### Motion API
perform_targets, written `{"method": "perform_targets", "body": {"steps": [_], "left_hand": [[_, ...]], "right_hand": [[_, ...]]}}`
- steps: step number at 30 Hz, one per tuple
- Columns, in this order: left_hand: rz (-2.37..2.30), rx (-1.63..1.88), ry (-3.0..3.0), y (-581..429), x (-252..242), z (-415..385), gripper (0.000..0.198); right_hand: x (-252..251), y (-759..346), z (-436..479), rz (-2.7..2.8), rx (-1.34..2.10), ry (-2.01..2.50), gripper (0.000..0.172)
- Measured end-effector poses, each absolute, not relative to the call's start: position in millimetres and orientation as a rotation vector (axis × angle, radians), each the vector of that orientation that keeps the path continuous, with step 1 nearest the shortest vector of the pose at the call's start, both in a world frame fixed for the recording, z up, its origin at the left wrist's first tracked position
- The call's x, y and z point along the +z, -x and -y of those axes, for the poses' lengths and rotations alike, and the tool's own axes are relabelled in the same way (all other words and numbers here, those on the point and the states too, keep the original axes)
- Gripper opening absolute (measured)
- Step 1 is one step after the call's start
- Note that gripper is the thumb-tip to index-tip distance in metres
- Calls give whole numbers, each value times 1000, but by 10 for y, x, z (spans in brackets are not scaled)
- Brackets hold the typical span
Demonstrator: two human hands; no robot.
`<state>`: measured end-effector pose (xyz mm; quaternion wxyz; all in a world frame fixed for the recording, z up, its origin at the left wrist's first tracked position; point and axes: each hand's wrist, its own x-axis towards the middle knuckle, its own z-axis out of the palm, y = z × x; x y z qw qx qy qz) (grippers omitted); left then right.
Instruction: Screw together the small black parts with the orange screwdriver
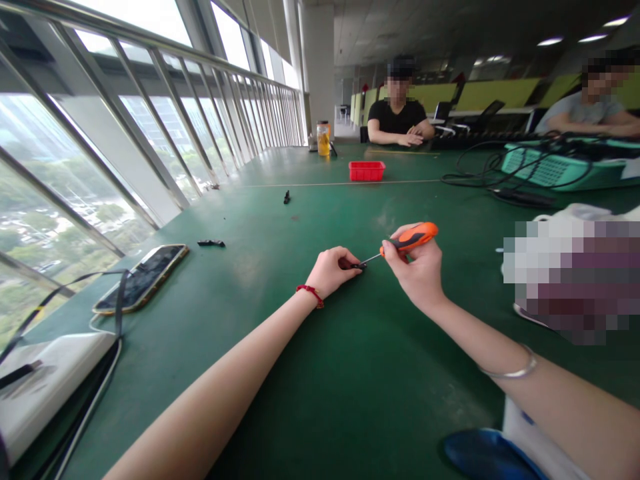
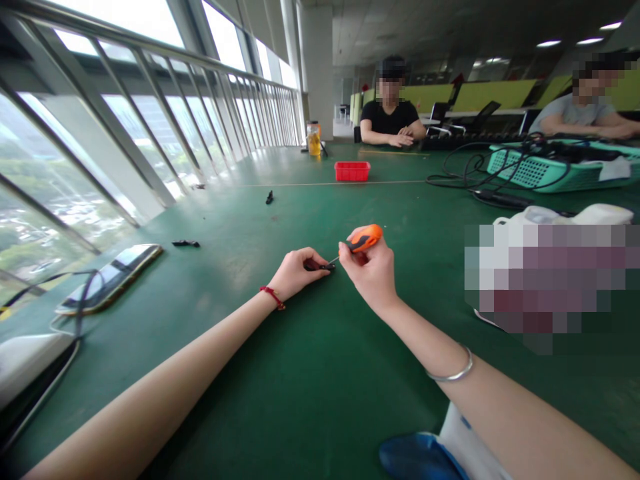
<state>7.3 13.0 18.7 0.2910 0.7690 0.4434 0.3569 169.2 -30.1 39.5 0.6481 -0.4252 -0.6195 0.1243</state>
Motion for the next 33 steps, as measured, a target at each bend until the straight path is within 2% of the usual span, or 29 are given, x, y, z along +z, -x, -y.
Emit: {"method": "perform_targets", "body": {"steps": [5,10,14,20,26,28,30,33], "left_hand": [[-1172,961,-2042,-73,186,-125,10],[-1177,951,-2056,-70,170,-136,12],[-1177,949,-2055,-70,167,-140,12],[-1177,963,-2054,-73,176,-130,11],[-1182,956,-2058,-78,181,-128,11],[-1182,957,-2063,-77,174,-135,11],[-1179,961,-2062,-75,165,-143,11],[-1169,964,-2055,-71,153,-152,11]], "right_hand": [[361,-1716,288,1437,303,871,26],[367,-1712,290,1449,289,929,14],[396,-1702,306,1458,316,964,14],[394,-1713,302,1471,262,877,27],[424,-1698,338,1514,308,951,12],[427,-1691,344,1518,351,975,11],[416,-1686,337,1501,373,967,16],[391,-1687,312,1455,328,922,31]]}}
